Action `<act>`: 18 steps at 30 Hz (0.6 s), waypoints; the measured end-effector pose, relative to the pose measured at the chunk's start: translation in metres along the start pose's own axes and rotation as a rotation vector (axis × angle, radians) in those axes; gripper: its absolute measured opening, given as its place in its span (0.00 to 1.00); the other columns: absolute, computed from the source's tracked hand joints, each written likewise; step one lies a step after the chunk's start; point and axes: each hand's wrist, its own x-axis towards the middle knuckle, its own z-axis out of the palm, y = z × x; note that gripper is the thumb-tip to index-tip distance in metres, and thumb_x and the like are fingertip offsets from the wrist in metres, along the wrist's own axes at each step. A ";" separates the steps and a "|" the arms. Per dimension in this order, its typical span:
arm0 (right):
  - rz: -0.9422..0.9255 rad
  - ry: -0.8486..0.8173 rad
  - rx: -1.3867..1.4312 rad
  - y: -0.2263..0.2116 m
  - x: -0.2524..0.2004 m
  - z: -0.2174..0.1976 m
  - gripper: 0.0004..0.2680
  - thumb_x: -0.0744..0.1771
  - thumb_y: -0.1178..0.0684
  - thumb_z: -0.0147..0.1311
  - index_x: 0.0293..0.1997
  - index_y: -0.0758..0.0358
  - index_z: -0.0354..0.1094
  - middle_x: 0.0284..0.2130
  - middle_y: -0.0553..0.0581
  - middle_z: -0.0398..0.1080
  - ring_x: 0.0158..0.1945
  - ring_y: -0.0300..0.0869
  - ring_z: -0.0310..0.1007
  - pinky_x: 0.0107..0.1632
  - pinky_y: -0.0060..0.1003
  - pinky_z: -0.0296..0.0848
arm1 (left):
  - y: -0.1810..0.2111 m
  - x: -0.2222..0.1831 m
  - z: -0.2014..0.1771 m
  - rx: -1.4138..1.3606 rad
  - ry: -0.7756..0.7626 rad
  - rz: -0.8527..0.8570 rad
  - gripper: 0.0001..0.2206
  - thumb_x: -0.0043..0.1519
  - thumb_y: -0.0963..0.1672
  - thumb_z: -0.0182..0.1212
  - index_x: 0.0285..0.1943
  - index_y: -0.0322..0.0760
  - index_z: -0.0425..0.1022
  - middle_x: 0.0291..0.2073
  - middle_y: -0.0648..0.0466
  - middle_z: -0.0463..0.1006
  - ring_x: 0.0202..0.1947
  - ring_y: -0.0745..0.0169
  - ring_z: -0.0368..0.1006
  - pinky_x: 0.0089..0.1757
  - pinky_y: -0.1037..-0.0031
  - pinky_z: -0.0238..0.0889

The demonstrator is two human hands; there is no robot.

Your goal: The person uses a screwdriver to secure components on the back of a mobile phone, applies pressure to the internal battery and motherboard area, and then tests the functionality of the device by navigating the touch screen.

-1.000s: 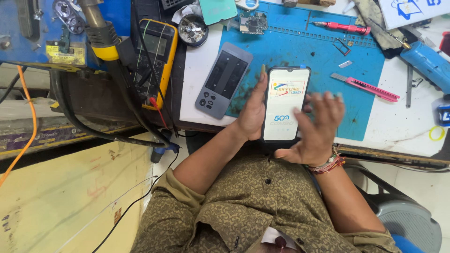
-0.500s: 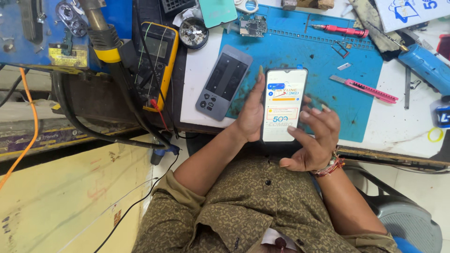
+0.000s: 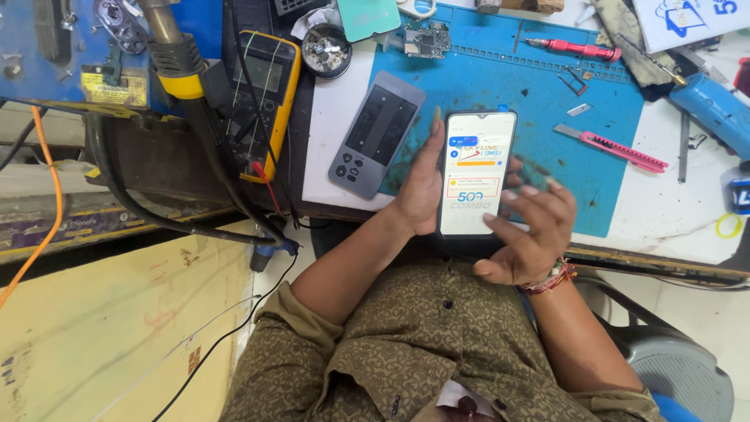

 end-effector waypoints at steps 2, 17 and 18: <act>-0.065 -0.056 0.028 -0.002 0.010 -0.001 0.25 0.68 0.24 0.47 0.42 0.57 0.78 0.52 0.59 0.71 0.62 0.51 0.64 0.69 0.55 0.57 | 0.000 0.000 0.000 0.026 0.001 0.015 0.39 0.73 0.64 0.34 0.79 0.34 0.58 0.62 0.37 0.73 0.60 0.44 0.73 0.59 0.54 0.69; 0.228 0.020 0.052 -0.002 -0.002 -0.005 0.23 0.71 0.31 0.43 0.57 0.65 0.67 0.62 0.70 0.63 0.68 0.63 0.61 0.69 0.60 0.60 | 0.007 -0.005 0.017 -0.090 -0.007 -0.065 0.48 0.66 0.70 0.35 0.73 0.28 0.64 0.56 0.35 0.76 0.55 0.39 0.76 0.55 0.50 0.72; 0.217 0.008 0.056 -0.003 -0.002 -0.007 0.23 0.71 0.31 0.43 0.56 0.64 0.68 0.62 0.69 0.64 0.67 0.64 0.62 0.68 0.60 0.60 | 0.008 -0.004 0.017 -0.063 0.000 -0.053 0.48 0.65 0.70 0.35 0.73 0.27 0.64 0.57 0.35 0.75 0.55 0.39 0.76 0.55 0.50 0.72</act>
